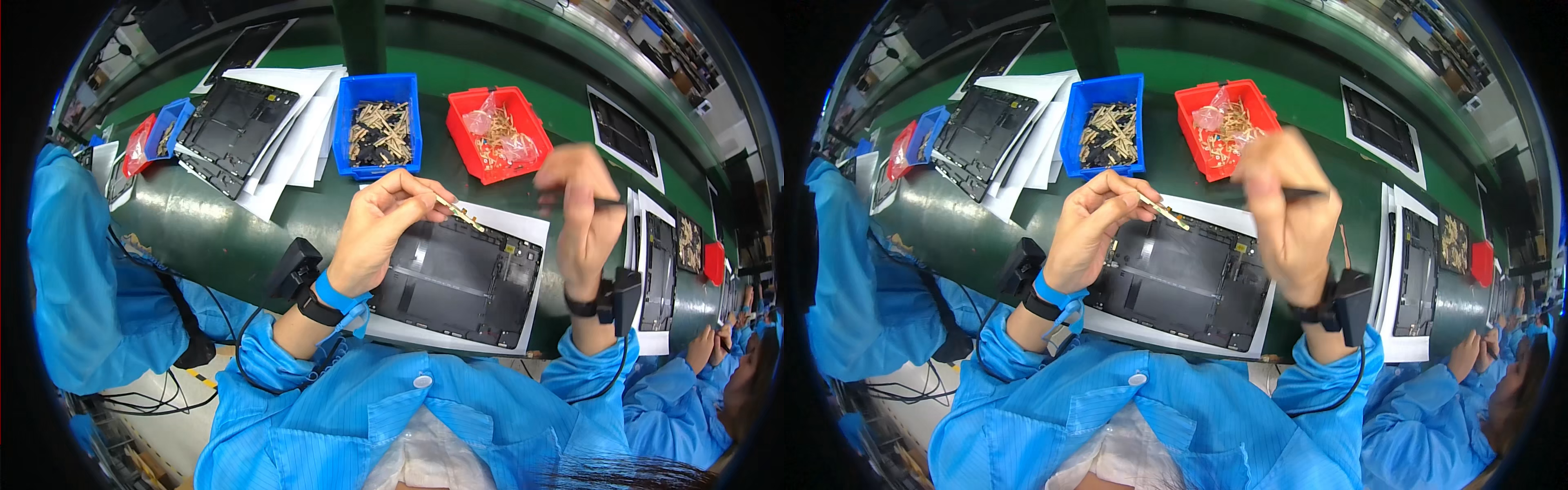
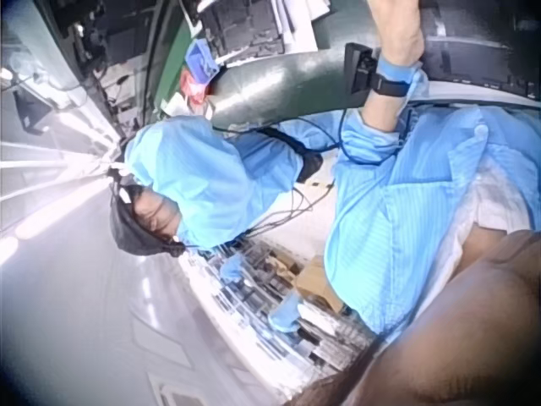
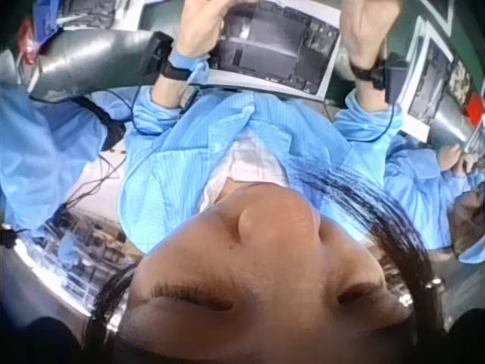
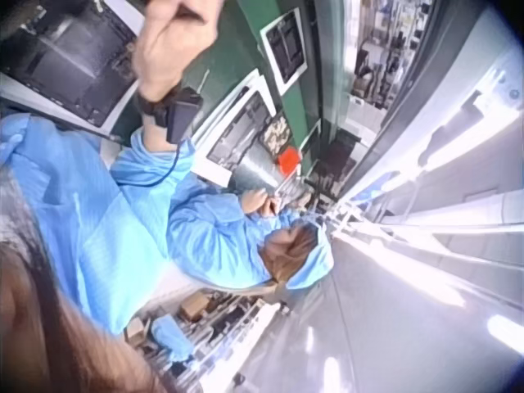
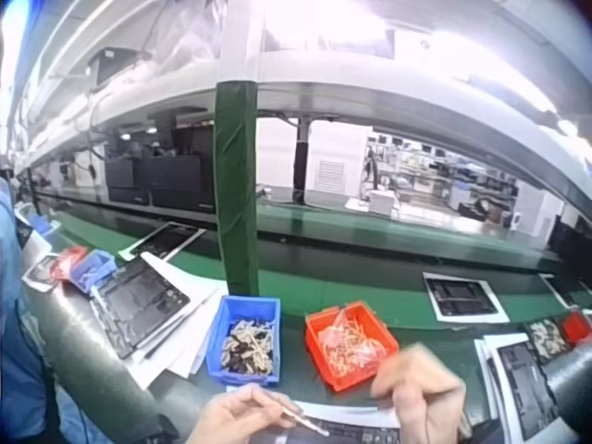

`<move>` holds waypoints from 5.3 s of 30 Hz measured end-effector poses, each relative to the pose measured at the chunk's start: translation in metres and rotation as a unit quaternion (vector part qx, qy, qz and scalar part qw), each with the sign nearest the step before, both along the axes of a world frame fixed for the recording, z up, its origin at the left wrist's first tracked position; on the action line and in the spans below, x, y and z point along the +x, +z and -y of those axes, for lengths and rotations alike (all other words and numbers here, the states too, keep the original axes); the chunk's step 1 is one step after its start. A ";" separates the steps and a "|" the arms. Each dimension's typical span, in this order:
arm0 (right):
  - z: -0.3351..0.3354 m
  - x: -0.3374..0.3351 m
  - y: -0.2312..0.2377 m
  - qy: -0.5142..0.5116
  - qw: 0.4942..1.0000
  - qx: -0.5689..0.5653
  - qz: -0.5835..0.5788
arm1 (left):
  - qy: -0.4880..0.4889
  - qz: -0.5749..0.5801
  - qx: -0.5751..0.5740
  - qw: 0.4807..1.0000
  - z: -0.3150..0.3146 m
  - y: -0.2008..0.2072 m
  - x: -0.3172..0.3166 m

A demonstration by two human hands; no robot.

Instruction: The person assembles internal connectors and adhesive strips into a tablet chassis, taking components from bins and applying them with tweezers and an application tool.

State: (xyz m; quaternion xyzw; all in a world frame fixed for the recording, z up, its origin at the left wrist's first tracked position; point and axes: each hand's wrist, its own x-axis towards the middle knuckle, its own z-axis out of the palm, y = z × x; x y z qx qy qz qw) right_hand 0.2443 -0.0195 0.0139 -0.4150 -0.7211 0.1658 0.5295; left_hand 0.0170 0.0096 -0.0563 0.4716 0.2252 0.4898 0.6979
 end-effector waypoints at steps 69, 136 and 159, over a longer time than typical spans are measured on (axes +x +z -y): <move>0.002 -0.063 -0.104 -0.071 0.962 -0.222 -0.140 | 0.150 -0.613 0.465 0.620 0.016 -0.030 -0.033; 0.004 -0.045 -0.100 -0.085 0.963 -0.224 -0.126 | 0.118 -0.584 0.511 0.620 -0.002 -0.036 -0.033; 0.006 -0.044 -0.099 -0.087 0.982 -0.163 -0.035 | 0.102 -0.581 0.515 0.623 -0.001 -0.033 -0.022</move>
